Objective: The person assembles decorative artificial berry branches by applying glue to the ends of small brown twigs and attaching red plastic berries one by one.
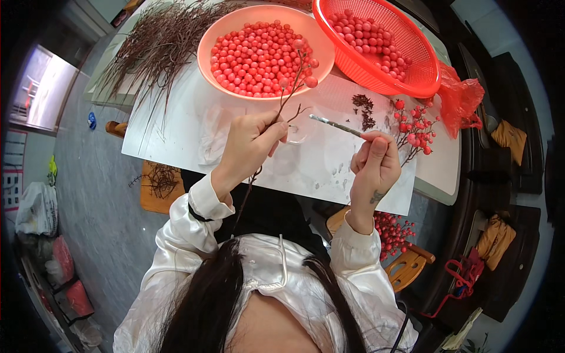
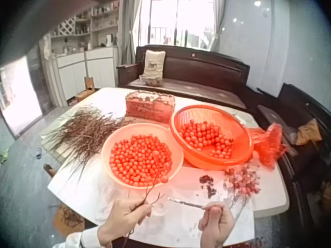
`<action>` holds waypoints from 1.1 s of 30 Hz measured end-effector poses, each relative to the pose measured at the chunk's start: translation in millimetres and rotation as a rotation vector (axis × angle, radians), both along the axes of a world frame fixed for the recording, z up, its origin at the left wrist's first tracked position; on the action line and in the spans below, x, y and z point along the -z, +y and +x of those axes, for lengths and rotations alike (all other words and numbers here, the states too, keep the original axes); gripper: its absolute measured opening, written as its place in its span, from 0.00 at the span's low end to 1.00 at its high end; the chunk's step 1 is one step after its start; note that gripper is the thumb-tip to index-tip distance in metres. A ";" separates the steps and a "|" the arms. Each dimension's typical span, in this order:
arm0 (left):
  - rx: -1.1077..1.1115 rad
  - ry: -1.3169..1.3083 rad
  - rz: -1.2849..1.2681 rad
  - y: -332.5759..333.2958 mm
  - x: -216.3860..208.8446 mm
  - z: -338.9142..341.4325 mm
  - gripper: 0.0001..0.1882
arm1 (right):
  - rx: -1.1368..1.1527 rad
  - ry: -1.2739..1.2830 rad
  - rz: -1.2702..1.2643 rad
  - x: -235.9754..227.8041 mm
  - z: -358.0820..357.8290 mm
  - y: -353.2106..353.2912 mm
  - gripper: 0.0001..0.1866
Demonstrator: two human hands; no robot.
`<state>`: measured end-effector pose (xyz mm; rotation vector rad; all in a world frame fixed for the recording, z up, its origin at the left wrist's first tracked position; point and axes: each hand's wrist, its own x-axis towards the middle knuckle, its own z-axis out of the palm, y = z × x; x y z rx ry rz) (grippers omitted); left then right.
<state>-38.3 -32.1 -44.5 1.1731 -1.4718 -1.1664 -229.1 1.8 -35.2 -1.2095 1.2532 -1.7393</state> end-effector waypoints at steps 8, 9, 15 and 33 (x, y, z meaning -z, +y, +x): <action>0.074 0.003 0.075 0.2 2.8 8.1 0.10 | -0.076 -0.100 -0.030 -10.2 2.3 -12.1 0.15; 0.074 0.004 0.076 0.0 2.9 7.9 0.10 | -0.076 -0.099 -0.029 -10.6 2.9 -12.1 0.15; 0.075 -0.001 0.073 -0.6 2.3 7.6 0.11 | -0.137 -0.124 -0.008 -12.2 4.6 -9.9 0.15; 0.095 0.047 0.124 4.4 -4.1 12.7 0.12 | -0.103 -0.096 0.080 -0.8 7.9 -15.4 0.15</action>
